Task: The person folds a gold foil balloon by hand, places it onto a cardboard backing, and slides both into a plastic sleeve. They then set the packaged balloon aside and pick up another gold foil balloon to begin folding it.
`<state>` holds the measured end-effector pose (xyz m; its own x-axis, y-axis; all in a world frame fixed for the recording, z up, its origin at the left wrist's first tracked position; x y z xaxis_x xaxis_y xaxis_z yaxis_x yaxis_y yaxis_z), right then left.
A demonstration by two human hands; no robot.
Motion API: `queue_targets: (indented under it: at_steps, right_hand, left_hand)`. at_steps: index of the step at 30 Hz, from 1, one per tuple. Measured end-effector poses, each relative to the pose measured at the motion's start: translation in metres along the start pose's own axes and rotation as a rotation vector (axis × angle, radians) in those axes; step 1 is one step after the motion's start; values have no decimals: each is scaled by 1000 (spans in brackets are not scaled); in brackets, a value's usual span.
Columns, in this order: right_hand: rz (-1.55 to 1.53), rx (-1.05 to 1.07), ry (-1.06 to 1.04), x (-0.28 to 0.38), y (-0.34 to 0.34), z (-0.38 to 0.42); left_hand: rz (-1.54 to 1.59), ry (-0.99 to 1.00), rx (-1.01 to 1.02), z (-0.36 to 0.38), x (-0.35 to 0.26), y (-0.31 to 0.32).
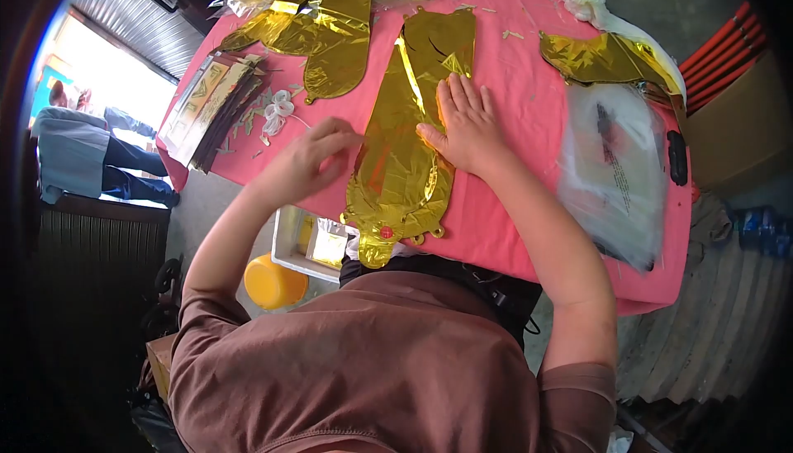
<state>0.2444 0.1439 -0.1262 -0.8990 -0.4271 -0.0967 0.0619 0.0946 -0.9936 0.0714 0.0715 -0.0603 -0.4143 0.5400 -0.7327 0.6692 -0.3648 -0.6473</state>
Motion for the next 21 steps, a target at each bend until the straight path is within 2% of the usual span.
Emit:
queue_targets:
  at_steps: [1, 2, 4, 5, 7, 8, 10, 19, 21]
  right_hand:
    - [3, 8, 4, 0, 1, 0]
    - [5, 6, 5, 0, 1, -1]
    - [11, 13, 10, -1, 2, 0]
    - [11, 15, 15, -1, 3, 0]
    - [11, 19, 16, 0, 2, 1]
    - [10, 18, 17, 0, 2, 0]
    - [13, 16, 20, 0, 2, 1]
    - [32, -8, 17, 1, 2, 1]
    - [35, -9, 21, 1, 1, 1]
  left_hand:
    - [-148, 19, 4, -6, 6, -4]
    - [-148, 23, 2, -12, 9, -8]
    - [-421, 224, 120, -24, -1, 3]
    - [-417, 227, 124, -30, 1, 3]
    - [-607, 348, 237, -33, -1, 15]
    - [-608, 349, 239, -37, 1, 14]
    - [-654, 488, 247, -38, -4, 18]
    - [-682, 629, 144, -52, 4, 18]
    - [-654, 605, 157, -57, 9, 21]
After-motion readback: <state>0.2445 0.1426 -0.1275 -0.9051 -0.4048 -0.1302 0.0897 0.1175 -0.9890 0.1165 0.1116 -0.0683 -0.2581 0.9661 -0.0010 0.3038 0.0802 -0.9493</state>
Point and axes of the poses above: each hand's wrist, its own z-axis away from the middle knuckle, its own y-axis out of the palm, x = y × z, the point moved 9 cm from there along -z, towards the middle knuckle, and after that the axes turned 14 degrees about z, right-handed, at the moved point
